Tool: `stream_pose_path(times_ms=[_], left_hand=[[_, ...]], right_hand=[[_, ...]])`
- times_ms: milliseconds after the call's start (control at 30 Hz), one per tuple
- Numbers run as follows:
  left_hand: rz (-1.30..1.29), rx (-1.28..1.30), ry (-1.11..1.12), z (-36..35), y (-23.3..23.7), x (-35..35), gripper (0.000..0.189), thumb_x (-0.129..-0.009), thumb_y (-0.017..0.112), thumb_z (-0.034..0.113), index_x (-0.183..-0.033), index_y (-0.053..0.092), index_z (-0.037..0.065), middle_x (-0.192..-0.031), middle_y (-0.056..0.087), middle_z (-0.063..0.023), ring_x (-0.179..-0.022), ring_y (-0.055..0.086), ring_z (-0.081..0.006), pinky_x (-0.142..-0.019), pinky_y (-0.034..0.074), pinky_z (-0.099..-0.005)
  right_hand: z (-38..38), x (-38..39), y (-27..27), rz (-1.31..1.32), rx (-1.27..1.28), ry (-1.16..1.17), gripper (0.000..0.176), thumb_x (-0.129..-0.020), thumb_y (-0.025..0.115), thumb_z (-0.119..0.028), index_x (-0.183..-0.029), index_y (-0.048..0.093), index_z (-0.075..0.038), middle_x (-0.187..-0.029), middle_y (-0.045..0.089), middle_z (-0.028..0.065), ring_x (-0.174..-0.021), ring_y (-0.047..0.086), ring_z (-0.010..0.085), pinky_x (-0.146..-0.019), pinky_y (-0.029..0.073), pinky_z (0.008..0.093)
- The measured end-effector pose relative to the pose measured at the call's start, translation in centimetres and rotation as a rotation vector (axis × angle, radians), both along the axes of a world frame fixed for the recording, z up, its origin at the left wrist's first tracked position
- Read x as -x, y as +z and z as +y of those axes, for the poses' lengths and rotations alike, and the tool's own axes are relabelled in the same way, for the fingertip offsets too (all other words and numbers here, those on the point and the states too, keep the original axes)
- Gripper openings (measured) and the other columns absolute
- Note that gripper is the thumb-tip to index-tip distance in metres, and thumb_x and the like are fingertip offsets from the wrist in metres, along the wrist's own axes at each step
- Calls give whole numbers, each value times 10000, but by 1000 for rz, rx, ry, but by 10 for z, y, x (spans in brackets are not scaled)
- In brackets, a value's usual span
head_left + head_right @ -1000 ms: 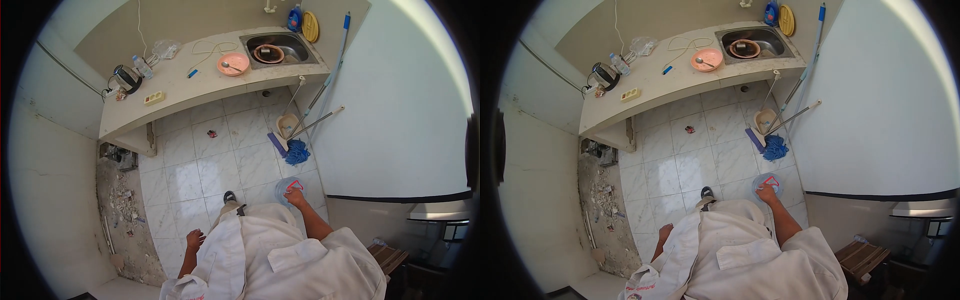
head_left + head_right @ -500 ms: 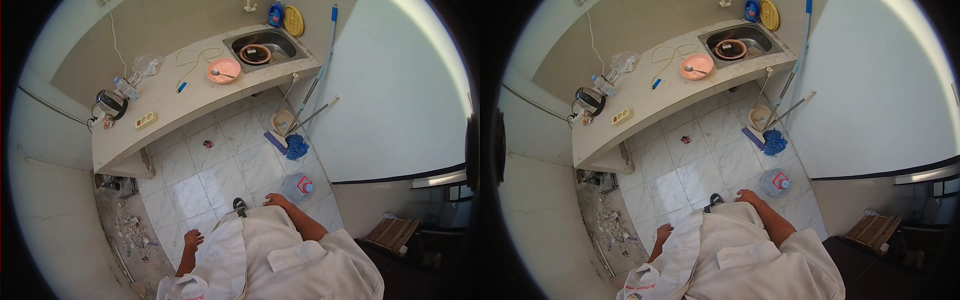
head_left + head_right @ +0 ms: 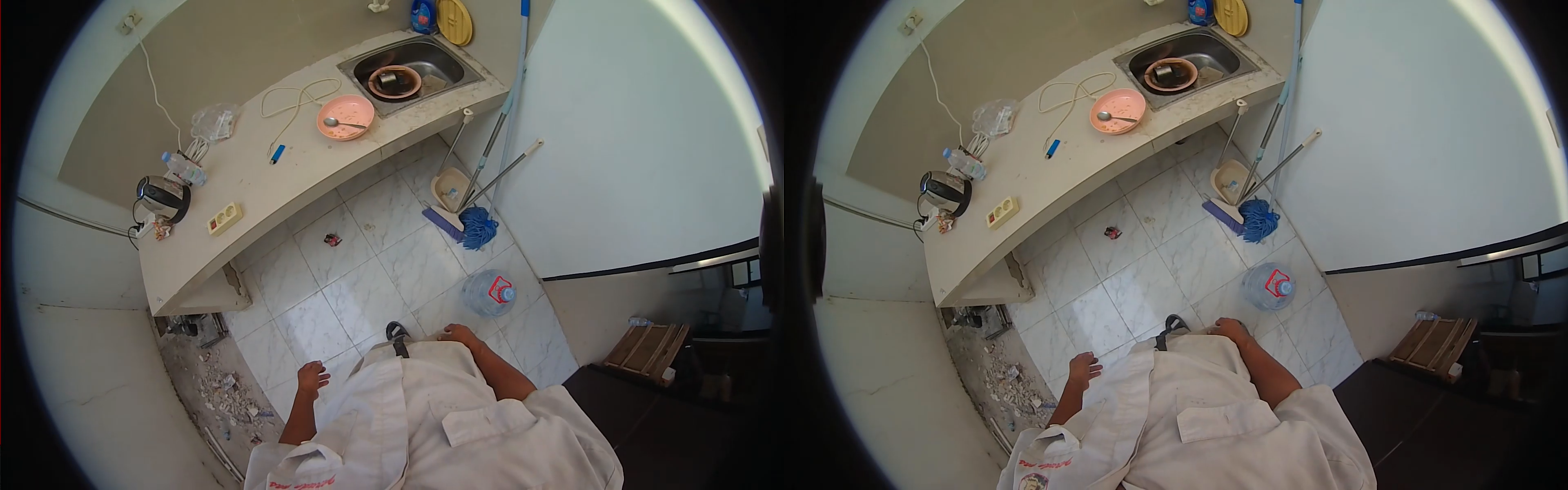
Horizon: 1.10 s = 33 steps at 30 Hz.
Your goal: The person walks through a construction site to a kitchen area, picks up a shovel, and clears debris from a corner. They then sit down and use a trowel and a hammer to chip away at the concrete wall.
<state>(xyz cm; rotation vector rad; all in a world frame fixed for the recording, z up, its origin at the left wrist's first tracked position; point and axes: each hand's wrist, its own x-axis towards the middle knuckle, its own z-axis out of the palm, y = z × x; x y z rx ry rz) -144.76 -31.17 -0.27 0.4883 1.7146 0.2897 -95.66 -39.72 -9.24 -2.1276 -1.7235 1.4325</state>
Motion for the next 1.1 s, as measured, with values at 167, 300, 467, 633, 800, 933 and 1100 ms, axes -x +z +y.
stream_pose_path(times_ms=[167,300,467,633,800,933,1100], left_hand=[[-10,-85,23,29,10,-3,342,-873,635,297,-1118,581,66,-962,624,-73,-778,645,-215,-651,519,-349],[-11,-128,143,21,17,-6,358,-865,654,298,-1120,593,54,-922,628,-56,-737,636,-182,-618,507,-324],[5,-118,332,-55,14,-9,369,-856,672,298,-1112,595,43,-935,621,-50,-748,644,-186,-619,512,-332],[39,16,489,-187,8,-29,407,-863,659,299,-1146,590,15,-971,628,-96,-774,649,-224,-642,532,-361],[42,201,619,-308,2,-61,388,-887,622,292,-1148,602,5,-967,632,-105,-790,647,-238,-638,538,-377],[279,-5,-140,-377,-38,-59,312,-912,507,280,-951,680,23,-873,680,-113,-768,669,-237,-650,550,-374],[568,-55,-255,-388,-101,-23,307,-875,501,270,-929,712,55,-981,692,-151,-935,660,-304,-826,523,-402]], right_hand=[[9,-1,30,111,157,-190,616,-784,666,-517,-1143,642,-17,-1106,663,188,-1033,635,317,-893,496,376],[9,-15,26,116,25,-268,491,-791,700,-438,-1051,687,-22,-1016,692,175,-957,670,282,-835,517,358],[-11,-77,-26,16,-155,116,367,-786,714,-355,-957,709,-31,-948,699,153,-860,683,266,-767,533,354],[27,-111,-3,-178,4,889,159,-796,671,-223,-750,660,-71,-707,652,115,-592,639,195,-514,484,309],[65,-113,0,185,491,-221,124,-831,611,-194,-827,621,-70,-728,660,78,-580,627,154,-465,464,274],[93,-62,31,133,346,-129,171,-872,589,-222,-887,588,-52,-733,658,83,-562,607,160,-456,451,274],[109,21,38,5,394,-9,210,-891,628,-256,-908,589,-50,-742,654,85,-569,618,164,-460,465,288]])
